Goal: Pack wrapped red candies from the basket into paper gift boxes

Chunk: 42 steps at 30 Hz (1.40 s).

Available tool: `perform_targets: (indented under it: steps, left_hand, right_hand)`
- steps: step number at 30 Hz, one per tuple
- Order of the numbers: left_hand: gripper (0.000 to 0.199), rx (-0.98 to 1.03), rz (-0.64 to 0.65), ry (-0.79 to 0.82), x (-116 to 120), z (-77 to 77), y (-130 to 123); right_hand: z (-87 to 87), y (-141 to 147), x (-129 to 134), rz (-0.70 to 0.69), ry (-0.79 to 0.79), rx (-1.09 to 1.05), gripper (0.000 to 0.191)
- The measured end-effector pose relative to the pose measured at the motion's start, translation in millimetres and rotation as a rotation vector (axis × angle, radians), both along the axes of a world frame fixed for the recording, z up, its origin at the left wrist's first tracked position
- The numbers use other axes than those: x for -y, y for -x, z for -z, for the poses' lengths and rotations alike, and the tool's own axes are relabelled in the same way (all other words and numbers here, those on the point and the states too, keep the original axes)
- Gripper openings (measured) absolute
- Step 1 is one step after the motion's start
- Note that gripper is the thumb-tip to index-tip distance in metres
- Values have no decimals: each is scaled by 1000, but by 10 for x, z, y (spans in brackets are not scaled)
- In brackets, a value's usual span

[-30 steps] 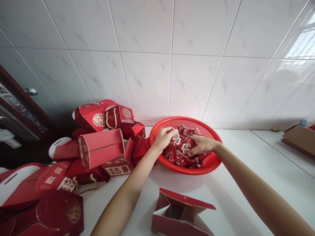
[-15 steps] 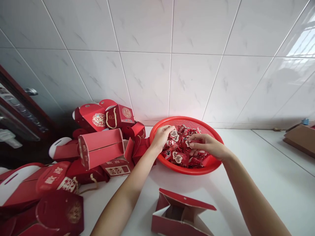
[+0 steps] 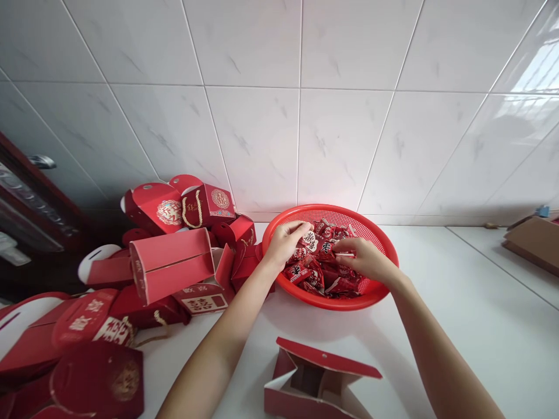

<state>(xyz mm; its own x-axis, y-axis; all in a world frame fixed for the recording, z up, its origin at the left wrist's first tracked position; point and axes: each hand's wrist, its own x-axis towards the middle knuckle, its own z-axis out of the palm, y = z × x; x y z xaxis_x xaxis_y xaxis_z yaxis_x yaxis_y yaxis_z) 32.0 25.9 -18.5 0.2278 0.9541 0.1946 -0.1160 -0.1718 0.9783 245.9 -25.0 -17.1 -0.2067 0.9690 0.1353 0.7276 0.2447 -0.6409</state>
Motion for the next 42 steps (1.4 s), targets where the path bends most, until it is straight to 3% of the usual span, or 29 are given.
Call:
perform_targets:
  steps: [2, 5, 8, 14, 19, 23, 28, 34, 39, 42]
  left_hand:
    - [31, 5, -5, 12, -5, 5, 3]
    - [31, 0, -11, 18, -4, 3, 7]
    - [31, -10, -2, 15, 1, -5, 7]
    - [33, -22, 11, 6, 3, -9, 5]
    - [37, 27, -81, 46, -11, -14, 5]
    - [40, 52, -121, 74, -27, -16, 6]
    - [40, 26, -105, 52, -19, -4, 6]
    - [37, -43, 24, 83, 33, -14, 0]
    - [30, -23, 70, 112, 41, -28, -8]
    - [30, -25, 98, 143, 40, -30, -17]
  right_hand:
    - [-46, 14, 45, -36, 16, 4, 16]
    - [-109, 62, 110, -159, 182, 48, 11]
    - [-134, 108, 133, -167, 307, 163, 10]
    - [-93, 48, 93, -10, 167, 237, 21]
    - [0, -102, 75, -218, 240, 133, 15]
    - [-15, -182, 84, -157, 154, -77, 13]
    - [-95, -222, 88, 24, 14, -230, 31]
    - [-121, -182, 91, 155, -28, -447, 43]
    - [-166, -140, 120, 71, -44, -698, 40]
    - [-157, -73, 123, 3, -144, -758, 29]
